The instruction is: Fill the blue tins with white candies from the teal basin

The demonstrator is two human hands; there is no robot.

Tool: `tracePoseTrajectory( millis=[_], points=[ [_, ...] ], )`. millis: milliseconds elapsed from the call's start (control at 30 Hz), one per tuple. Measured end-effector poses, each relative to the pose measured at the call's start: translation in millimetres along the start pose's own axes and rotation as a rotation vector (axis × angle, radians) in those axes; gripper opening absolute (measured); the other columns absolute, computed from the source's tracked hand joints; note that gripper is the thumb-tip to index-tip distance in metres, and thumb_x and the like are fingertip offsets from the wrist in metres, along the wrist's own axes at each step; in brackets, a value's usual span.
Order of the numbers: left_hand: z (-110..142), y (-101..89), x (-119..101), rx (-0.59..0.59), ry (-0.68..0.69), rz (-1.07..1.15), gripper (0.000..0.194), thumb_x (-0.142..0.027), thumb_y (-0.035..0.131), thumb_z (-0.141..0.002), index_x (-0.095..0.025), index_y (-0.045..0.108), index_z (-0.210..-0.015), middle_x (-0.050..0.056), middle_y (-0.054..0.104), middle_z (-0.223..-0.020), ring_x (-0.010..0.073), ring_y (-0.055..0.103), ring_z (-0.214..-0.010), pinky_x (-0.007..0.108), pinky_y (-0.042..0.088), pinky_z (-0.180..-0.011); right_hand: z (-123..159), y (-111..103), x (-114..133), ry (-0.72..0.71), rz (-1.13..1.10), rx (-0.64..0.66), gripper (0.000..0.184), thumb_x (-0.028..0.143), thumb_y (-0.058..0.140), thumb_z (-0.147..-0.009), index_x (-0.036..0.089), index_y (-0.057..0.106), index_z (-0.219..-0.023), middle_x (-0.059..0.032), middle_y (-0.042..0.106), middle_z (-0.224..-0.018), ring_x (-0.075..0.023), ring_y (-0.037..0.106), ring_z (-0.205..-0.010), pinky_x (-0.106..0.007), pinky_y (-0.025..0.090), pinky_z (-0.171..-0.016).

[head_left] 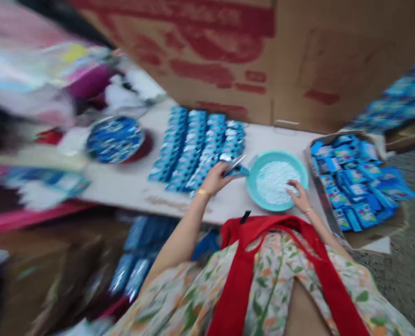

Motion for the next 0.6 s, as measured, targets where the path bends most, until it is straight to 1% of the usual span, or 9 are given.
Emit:
tracePoseTrajectory(
  millis=[67, 100, 200, 333, 433, 467, 500, 533, 600],
  points=[
    [-4, -1.1, 34, -0.007, -0.099, -0.067, 0.023, -0.031, 0.08, -0.091, -0.016, 0.069, -0.105, 0.006, 0.067, -0.103, 0.0198, 0.057, -0.101, 0.028, 0.048, -0.095, -2, -21, -26, -0.044, 0.025, -0.097, 0.06, 0.072, 0.075, -0.088, 0.023, 0.069, -0.122, -0.0139, 0.08, -0.116, -0.0286, 0.078, -0.108, -0.055, 0.065, -0.106],
    [-6, 2.0, 48, 0.005, -0.134, -0.092, 0.022, -0.028, 0.08, -0.092, -0.015, 0.069, -0.106, 0.005, 0.066, -0.103, 0.0196, 0.057, -0.101, 0.027, 0.046, -0.093, -1, -27, -38, -0.054, 0.025, -0.103, 0.06, 0.072, 0.076, -0.088, 0.023, 0.069, -0.122, -0.0126, 0.081, -0.111, -0.0279, 0.079, -0.104, -0.055, 0.066, -0.103],
    [-20, 18.6, 71, 0.067, -0.192, -0.151, 0.024, -0.019, 0.081, -0.09, -0.013, 0.072, -0.111, 0.007, 0.068, -0.107, 0.0196, 0.06, -0.101, 0.025, 0.046, -0.091, 9, -32, -56, -0.055, 0.025, -0.084, 0.06, 0.074, 0.077, -0.089, 0.023, 0.072, -0.12, -0.0111, 0.083, -0.105, -0.0271, 0.081, -0.099, -0.055, 0.068, -0.099],
    [-40, 36.5, 82, 0.118, -0.187, -0.192, 0.04, -0.012, 0.073, -0.092, -0.013, 0.072, -0.131, 0.015, 0.068, -0.137, 0.0237, 0.067, -0.115, 0.03, 0.05, -0.102, 30, -19, -43, -0.035, 0.027, -0.063, 0.061, 0.076, 0.076, -0.09, 0.023, 0.074, -0.118, -0.0121, 0.084, -0.107, -0.0281, 0.082, -0.099, -0.055, 0.069, -0.098],
    [-38, 35.9, 100, 0.077, -0.266, -0.289, 0.056, -0.019, 0.066, -0.096, -0.012, 0.062, -0.151, 0.023, 0.054, -0.162, 0.0343, 0.068, -0.132, 0.042, 0.055, -0.112, 37, -17, -24, -0.036, 0.045, -0.076, 0.058, 0.078, 0.073, -0.091, 0.024, 0.076, -0.114, -0.0112, 0.084, -0.106, -0.0279, 0.081, -0.097, -0.052, 0.069, -0.096],
    [-36, 33.2, 107, 0.04, -0.298, -0.309, 0.062, -0.026, 0.067, -0.096, -0.012, 0.057, -0.155, 0.026, 0.051, -0.166, 0.0389, 0.067, -0.134, 0.047, 0.056, -0.112, 37, -27, -19, -0.04, 0.068, -0.107, 0.057, 0.078, 0.071, -0.093, 0.025, 0.077, -0.113, -0.0109, 0.083, -0.106, -0.0276, 0.08, -0.097, -0.05, 0.069, -0.096],
    [-33, 31.2, 110, -0.002, -0.296, -0.309, 0.069, -0.035, 0.07, -0.096, -0.012, 0.054, -0.159, 0.027, 0.049, -0.167, 0.0424, 0.065, -0.138, 0.051, 0.057, -0.113, 36, -45, -16, -0.046, 0.11, -0.169, 0.055, 0.078, 0.068, -0.095, 0.025, 0.078, -0.111, -0.0108, 0.083, -0.106, -0.0272, 0.079, -0.097, -0.049, 0.069, -0.095],
    [-31, 30.1, 112, -0.046, -0.276, -0.293, 0.074, -0.043, 0.072, -0.094, -0.012, 0.052, -0.159, 0.028, 0.05, -0.166, 0.0442, 0.063, -0.141, 0.054, 0.057, -0.115, 35, -72, -14, -0.05, 0.172, -0.256, 0.054, 0.077, 0.065, -0.097, 0.026, 0.077, -0.111, -0.0111, 0.081, -0.107, -0.0272, 0.078, -0.099, -0.048, 0.069, -0.095],
    [-28, 37.3, 106, -0.086, -0.192, -0.238, 0.071, -0.05, 0.066, -0.096, -0.011, 0.055, -0.154, 0.027, 0.06, -0.154, 0.0431, 0.063, -0.142, 0.054, 0.056, -0.118, 37, -143, -15, -0.031, 0.347, -0.485, 0.054, 0.074, 0.06, -0.1, 0.025, 0.076, -0.113, -0.0133, 0.078, -0.112, -0.029, 0.075, -0.105, -0.049, 0.067, -0.098]
  ],
)
Point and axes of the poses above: each hand's wrist, its own z-axis away from the middle knuckle, its own y-axis out of the palm, x = y × z, the point moved 10 cm from there along -z, towards the middle knuckle
